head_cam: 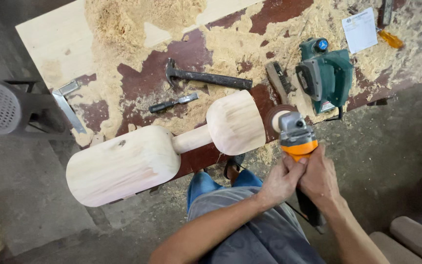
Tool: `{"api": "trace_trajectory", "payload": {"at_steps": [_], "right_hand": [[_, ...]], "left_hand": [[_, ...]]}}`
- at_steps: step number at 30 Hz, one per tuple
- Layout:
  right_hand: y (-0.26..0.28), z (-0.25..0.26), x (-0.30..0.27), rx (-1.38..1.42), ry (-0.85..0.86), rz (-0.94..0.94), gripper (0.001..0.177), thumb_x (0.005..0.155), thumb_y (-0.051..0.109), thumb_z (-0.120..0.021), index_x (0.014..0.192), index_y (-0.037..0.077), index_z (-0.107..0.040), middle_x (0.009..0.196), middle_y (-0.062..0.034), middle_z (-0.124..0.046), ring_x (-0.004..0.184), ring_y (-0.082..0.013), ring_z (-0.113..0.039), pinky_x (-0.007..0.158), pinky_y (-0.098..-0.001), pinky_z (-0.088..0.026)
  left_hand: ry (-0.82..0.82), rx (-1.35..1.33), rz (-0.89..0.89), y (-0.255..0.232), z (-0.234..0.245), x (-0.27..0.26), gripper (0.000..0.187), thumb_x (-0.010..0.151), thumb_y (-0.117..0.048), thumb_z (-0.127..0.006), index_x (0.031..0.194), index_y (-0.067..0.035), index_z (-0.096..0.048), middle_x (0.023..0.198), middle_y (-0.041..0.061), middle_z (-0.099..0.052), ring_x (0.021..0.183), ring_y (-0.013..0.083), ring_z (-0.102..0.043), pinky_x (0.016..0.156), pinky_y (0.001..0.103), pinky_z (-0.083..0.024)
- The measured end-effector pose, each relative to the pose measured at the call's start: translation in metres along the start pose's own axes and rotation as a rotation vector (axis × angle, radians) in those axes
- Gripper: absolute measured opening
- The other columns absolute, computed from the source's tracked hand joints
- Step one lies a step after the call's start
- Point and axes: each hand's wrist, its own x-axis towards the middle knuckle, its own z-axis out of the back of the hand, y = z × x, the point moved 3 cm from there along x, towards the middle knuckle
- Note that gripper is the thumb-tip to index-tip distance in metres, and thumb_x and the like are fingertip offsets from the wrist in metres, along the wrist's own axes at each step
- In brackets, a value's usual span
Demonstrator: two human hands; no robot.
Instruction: The person uses an angle grinder with a sanding disc to smooth the surface of a wooden object on a workbench. The person repeatedly moves the tool across the curved and flat surfaces of the object, generating wood dust.
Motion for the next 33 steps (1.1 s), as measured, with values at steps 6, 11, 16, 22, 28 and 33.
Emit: {"api": "trace_trajectory", "payload": {"at_steps": [6,11,16,22,28,33], "right_hand": [[0.047,-0.032,-0.003,0.019,0.302,0.024,0.06,0.086,0.047,-0.067,0.117,0.0,-0.046,0.091,-0.0227,-0.074,0.084,-0.0396,-0.077,0.072,-0.049,-0.062],[0.077,-0.04,0.001,-0.152,0.292,0.251,0.061,0.092,0.05,-0.068,0.114,-0.002,-0.046,0.089,-0.0266,-0.073,0.088,-0.0435,-0.072,0.078,-0.0516,-0.056],[0.058,-0.016,0.013,-0.137,0.323,0.013,0.061,0.088,0.049,-0.065,0.118,-0.001,-0.046,0.093,-0.0245,-0.074,0.088,-0.039,-0.076,0.078,-0.0486,-0.06],[0.037,0.022,0.019,-0.116,0.094,-0.098,0.067,0.087,0.048,-0.074,0.116,-0.008,-0.052,0.098,-0.0318,-0.072,0.096,-0.0455,-0.072,0.083,-0.052,-0.057],[0.066,0.0,0.012,0.042,0.258,-0.086,0.065,0.082,0.045,-0.068,0.123,-0.002,-0.048,0.094,-0.0243,-0.075,0.086,-0.0393,-0.078,0.072,-0.0482,-0.064],[0.094,-0.022,0.018,-0.096,0.35,0.14,0.061,0.089,0.049,-0.067,0.115,-0.004,-0.049,0.094,-0.0258,-0.072,0.088,-0.0391,-0.075,0.079,-0.0473,-0.059]], "left_hand": [[-0.279,-0.017,0.116,-0.002,0.042,-0.037,0.026,0.109,-0.029,-0.051,0.109,-0.002,-0.056,0.086,0.001,-0.053,0.079,0.0139,-0.048,0.07,0.031,-0.043],[-0.399,0.007,0.113,0.002,0.062,-0.045,0.029,0.107,-0.033,-0.05,0.107,-0.005,-0.056,0.085,-0.002,-0.056,0.079,0.0091,-0.05,0.073,0.025,-0.046],[-0.239,0.062,0.377,0.01,0.041,-0.023,0.04,0.105,-0.046,-0.04,0.108,-0.008,-0.052,0.071,0.004,-0.053,0.061,0.0164,-0.051,0.051,0.037,-0.041],[-0.172,0.182,0.172,-0.007,0.011,0.013,0.046,0.106,-0.049,-0.051,0.109,-0.004,-0.061,0.085,0.0,-0.062,0.083,0.0139,-0.06,0.074,0.03,-0.047],[-0.119,0.152,0.283,-0.004,0.036,-0.006,0.054,0.111,-0.042,-0.042,0.094,0.006,-0.06,0.075,0.012,-0.058,0.068,0.0254,-0.058,0.058,0.041,-0.048],[-0.404,0.028,0.108,-0.01,0.064,-0.025,0.041,0.106,-0.039,-0.048,0.11,0.001,-0.058,0.084,0.004,-0.06,0.077,0.0171,-0.056,0.069,0.032,-0.047]]}}
